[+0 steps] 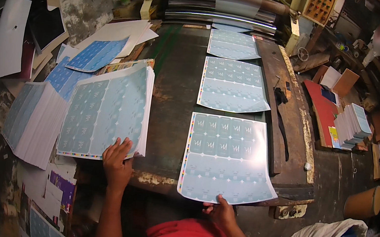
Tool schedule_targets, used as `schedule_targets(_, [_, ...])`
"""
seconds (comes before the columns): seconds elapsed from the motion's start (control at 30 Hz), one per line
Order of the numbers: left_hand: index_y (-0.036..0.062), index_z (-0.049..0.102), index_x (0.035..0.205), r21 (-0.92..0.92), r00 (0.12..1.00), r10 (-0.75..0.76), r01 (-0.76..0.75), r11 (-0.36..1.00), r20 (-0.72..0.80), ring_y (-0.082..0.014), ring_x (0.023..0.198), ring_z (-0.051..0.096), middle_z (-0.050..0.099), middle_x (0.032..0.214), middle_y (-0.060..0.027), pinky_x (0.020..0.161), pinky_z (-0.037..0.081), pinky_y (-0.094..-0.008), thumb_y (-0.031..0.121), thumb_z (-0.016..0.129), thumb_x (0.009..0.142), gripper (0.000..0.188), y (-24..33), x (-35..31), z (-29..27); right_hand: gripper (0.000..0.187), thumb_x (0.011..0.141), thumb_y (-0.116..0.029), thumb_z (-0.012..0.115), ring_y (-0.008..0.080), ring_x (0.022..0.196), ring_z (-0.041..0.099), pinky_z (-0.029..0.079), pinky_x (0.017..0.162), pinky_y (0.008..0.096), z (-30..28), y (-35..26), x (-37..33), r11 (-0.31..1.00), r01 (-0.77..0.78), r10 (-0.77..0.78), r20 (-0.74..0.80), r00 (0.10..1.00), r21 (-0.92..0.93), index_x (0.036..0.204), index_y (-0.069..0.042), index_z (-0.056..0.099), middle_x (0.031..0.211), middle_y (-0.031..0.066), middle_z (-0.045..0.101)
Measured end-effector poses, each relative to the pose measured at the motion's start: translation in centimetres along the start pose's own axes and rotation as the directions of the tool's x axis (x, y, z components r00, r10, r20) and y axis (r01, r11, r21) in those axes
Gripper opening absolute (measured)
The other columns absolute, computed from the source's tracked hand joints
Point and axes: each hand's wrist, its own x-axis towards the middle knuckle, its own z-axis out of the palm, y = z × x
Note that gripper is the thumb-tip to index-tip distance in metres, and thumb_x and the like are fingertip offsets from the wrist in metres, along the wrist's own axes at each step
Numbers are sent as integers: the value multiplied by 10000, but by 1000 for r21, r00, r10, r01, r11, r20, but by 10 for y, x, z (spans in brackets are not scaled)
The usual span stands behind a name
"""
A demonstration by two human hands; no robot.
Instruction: The person organizes and feeds printed sheets into a large industrial printing machine, picking sheets from one stack and placing them in another while the machine runs.
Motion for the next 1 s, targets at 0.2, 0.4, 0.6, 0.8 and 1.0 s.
schedule_targets(0.2, [93, 688, 1192, -142, 996, -73, 78, 987, 45, -301, 1297, 538, 663, 1279, -84, 1097, 339, -461, 208, 715, 882, 332, 10, 8, -11, 528, 1023, -472, 440, 236, 696, 638, 531, 833, 470, 15, -44, 34, 999, 42, -42, -5, 999, 28, 1184, 26, 506, 902, 190, 679])
schedule_targets(0.4, [85, 679, 1196, -163, 994, -94, 102, 981, 54, -316, 1314, 520, 649, 1302, -95, 1114, 315, -475, 285, 662, 933, 331, 11, 6, -13, 557, 1035, -486, 397, 230, 731, 648, 545, 810, 452, 36, -72, 63, 993, 111, -111, 10, 994, 33, 1227, 29, 480, 950, 199, 663])
schedule_targets(0.6, [85, 678, 1194, -161, 993, -96, 105, 981, 63, -330, 1317, 514, 644, 1309, -98, 1116, 311, -483, 273, 649, 943, 315, 11, 5, -15, 554, 1011, -508, 445, 222, 789, 614, 530, 840, 468, 48, -81, 102, 973, 222, -222, -11, 975, 62, 1179, 18, 488, 950, 151, 630])
schedule_targets(0.8, [76, 675, 1195, -157, 993, -95, 104, 982, 66, -327, 1325, 507, 638, 1320, -102, 1120, 317, -481, 288, 635, 953, 324, 15, 7, -14, 468, 1020, -449, 463, 213, 821, 615, 547, 800, 448, 46, -81, 137, 962, 243, -239, -45, 970, 124, 1207, -20, 449, 1002, 133, 615])
schedule_targets(1.0, [82, 678, 1190, -176, 996, -78, 85, 981, 45, -335, 1314, 516, 643, 1308, -106, 1113, 319, -485, 219, 666, 924, 299, 16, 9, -14, 643, 991, -462, 499, 291, 1177, 506, 459, 973, 502, 100, -97, 84, 970, 209, -207, -27, 978, 125, 1471, -84, 300, 1374, 165, 483])
